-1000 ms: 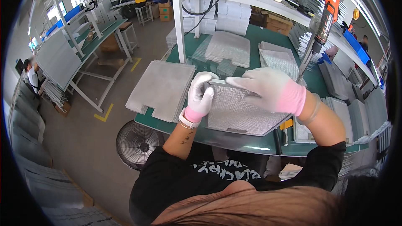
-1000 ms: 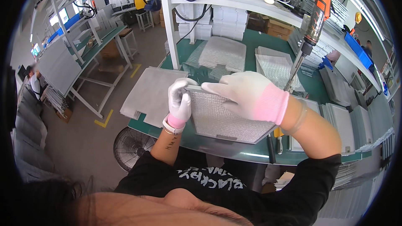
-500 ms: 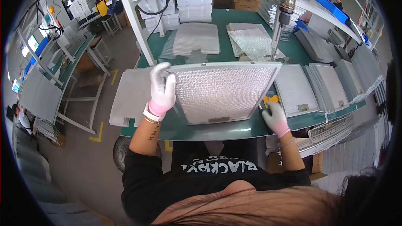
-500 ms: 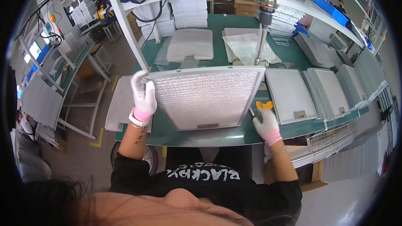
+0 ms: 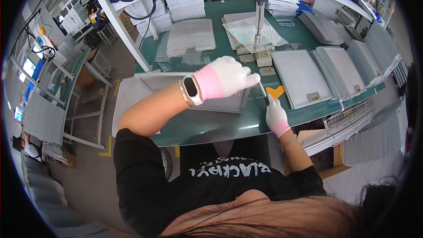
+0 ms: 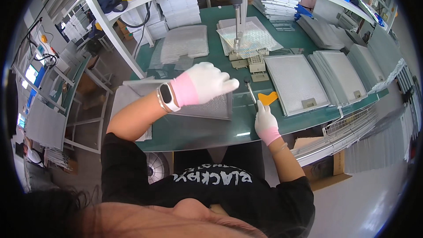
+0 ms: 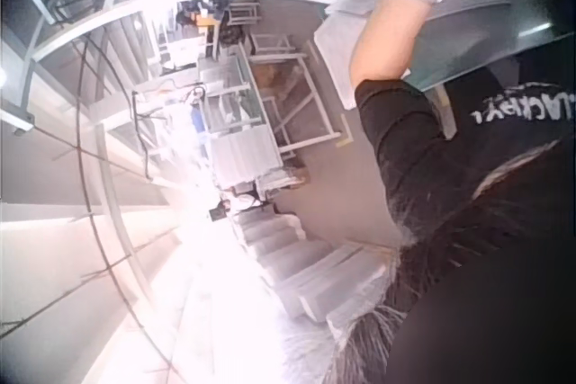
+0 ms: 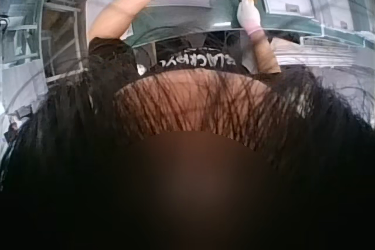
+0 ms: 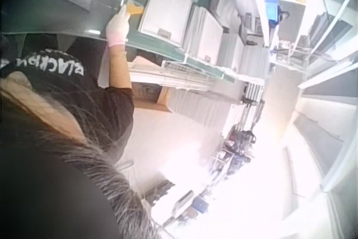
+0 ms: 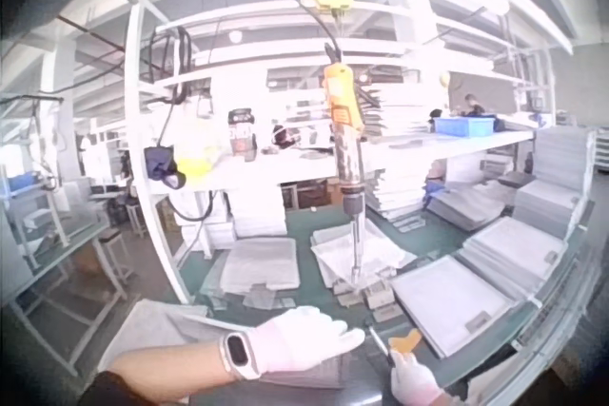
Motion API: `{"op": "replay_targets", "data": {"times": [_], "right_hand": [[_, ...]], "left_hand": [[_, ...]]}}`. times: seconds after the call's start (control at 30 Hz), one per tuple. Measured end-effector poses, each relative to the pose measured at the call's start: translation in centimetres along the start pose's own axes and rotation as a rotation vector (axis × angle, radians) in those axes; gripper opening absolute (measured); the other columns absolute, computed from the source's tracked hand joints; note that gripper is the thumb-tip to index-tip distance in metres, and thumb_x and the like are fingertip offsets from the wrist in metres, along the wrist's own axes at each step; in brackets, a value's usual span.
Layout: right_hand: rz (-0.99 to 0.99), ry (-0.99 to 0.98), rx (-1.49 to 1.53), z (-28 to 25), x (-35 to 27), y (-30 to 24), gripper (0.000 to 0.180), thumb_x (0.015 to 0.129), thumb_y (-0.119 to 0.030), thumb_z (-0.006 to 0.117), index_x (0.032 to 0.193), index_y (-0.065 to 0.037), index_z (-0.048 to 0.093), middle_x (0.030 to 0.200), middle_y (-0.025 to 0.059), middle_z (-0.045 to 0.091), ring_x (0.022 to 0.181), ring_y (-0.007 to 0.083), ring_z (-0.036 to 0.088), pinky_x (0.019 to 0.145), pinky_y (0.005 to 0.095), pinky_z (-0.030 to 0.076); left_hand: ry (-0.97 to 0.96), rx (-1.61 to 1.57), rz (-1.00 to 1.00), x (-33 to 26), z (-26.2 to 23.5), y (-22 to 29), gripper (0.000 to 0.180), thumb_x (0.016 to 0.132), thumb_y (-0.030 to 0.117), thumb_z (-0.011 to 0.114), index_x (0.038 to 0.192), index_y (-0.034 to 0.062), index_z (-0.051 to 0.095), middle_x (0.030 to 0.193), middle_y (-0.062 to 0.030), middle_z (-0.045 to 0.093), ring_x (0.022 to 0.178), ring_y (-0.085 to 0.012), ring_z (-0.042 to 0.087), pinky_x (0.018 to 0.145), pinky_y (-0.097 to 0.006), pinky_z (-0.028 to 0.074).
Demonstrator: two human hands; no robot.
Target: Assembling metal mesh filters by fitting mesh into frames and securing them using a mallet and pneumatic tool.
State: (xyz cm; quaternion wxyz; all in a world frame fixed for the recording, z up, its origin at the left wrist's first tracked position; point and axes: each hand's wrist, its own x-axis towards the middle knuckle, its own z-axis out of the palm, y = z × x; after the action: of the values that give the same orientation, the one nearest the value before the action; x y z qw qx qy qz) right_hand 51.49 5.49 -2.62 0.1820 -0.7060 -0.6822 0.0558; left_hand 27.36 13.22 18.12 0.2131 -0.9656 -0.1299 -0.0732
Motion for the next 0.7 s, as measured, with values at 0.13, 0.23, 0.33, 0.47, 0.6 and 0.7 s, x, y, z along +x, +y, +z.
{"op": "replay_targets", "data": {"times": [0.13, 0.23, 0.33, 0.47, 0.6, 0.7], "right_hand": [[-0.073, 0.219, 0.331, -0.8, -0.8, 1.0, 0.043, 0.092, -0.009, 0.050, 0.133, -0.001, 0.043, 0.112, 0.0229, 0.056, 0.097, 0.0424, 0.059, 0.082, 0.0440, 0.052], [-0.115, 0.272, 0.446, -1.9, -1.2, 1.1, 0.045, 0.087, -0.004, 0.056, 0.131, 0.001, 0.046, 0.107, 0.0202, 0.059, 0.098, 0.0374, 0.061, 0.085, 0.0406, 0.050], [-0.155, 0.291, 0.578, -4.0, -1.8, 0.5, 0.049, 0.084, 0.001, 0.060, 0.132, 0.002, 0.048, 0.104, 0.0144, 0.062, 0.094, 0.0258, 0.065, 0.083, 0.0331, 0.051], [-0.101, 0.085, 0.816, -8.9, -2.3, 0.3, 0.054, 0.087, -0.001, 0.058, 0.139, 0.003, 0.044, 0.105, 0.0110, 0.063, 0.081, 0.0131, 0.062, 0.077, 0.0256, 0.050], [-0.448, 0.160, 0.507, -17.2, -2.2, 0.5, 0.058, 0.088, -0.006, 0.062, 0.141, 0.002, 0.042, 0.090, 0.0103, 0.061, 0.074, 0.0155, 0.059, 0.071, 0.0285, 0.050], [-0.587, 0.237, 0.495, -22.8, -2.4, -1.2, 0.058, 0.091, -0.008, 0.058, 0.144, 0.002, 0.038, 0.085, 0.0087, 0.061, 0.070, 0.0134, 0.057, 0.067, 0.0279, 0.049]], "left_hand": [[0.047, -0.066, 0.007, 0.0, 0.2, -0.5, 0.039, 0.083, 0.032, 0.064, 0.113, 0.0108, 0.052, 0.075, -0.0048, 0.058, 0.070, -0.0238, 0.062, 0.065, -0.036, 0.047], [0.173, -0.175, -0.148, -0.6, 0.1, 0.5, 0.072, 0.070, 0.046, 0.075, 0.123, 0.0040, 0.053, 0.078, -0.0067, 0.059, 0.073, -0.0252, 0.058, 0.071, -0.038, 0.044], [0.338, -0.104, -0.421, -0.9, 2.6, 2.1, 0.064, 0.068, 0.045, 0.077, 0.114, 0.0041, 0.058, 0.079, -0.0064, 0.060, 0.073, -0.0248, 0.057, 0.072, -0.040, 0.044], [0.615, -0.021, -0.598, 0.0, 3.8, 4.1, 0.046, 0.065, 0.045, 0.078, 0.088, 0.0091, 0.063, 0.073, -0.0044, 0.057, 0.075, -0.0244, 0.055, 0.088, -0.047, 0.042], [0.707, 0.003, -0.728, 1.2, 4.9, 5.0, 0.034, 0.063, 0.041, 0.078, 0.069, 0.0134, 0.058, 0.069, -0.0032, 0.051, 0.074, -0.0254, 0.052, 0.089, -0.046, 0.040], [0.676, 0.005, -0.799, 1.1, 5.1, 5.5, 0.031, 0.061, 0.037, 0.078, 0.067, 0.0155, 0.057, 0.069, -0.0020, 0.049, 0.073, -0.0250, 0.051, 0.082, -0.044, 0.039]]}}
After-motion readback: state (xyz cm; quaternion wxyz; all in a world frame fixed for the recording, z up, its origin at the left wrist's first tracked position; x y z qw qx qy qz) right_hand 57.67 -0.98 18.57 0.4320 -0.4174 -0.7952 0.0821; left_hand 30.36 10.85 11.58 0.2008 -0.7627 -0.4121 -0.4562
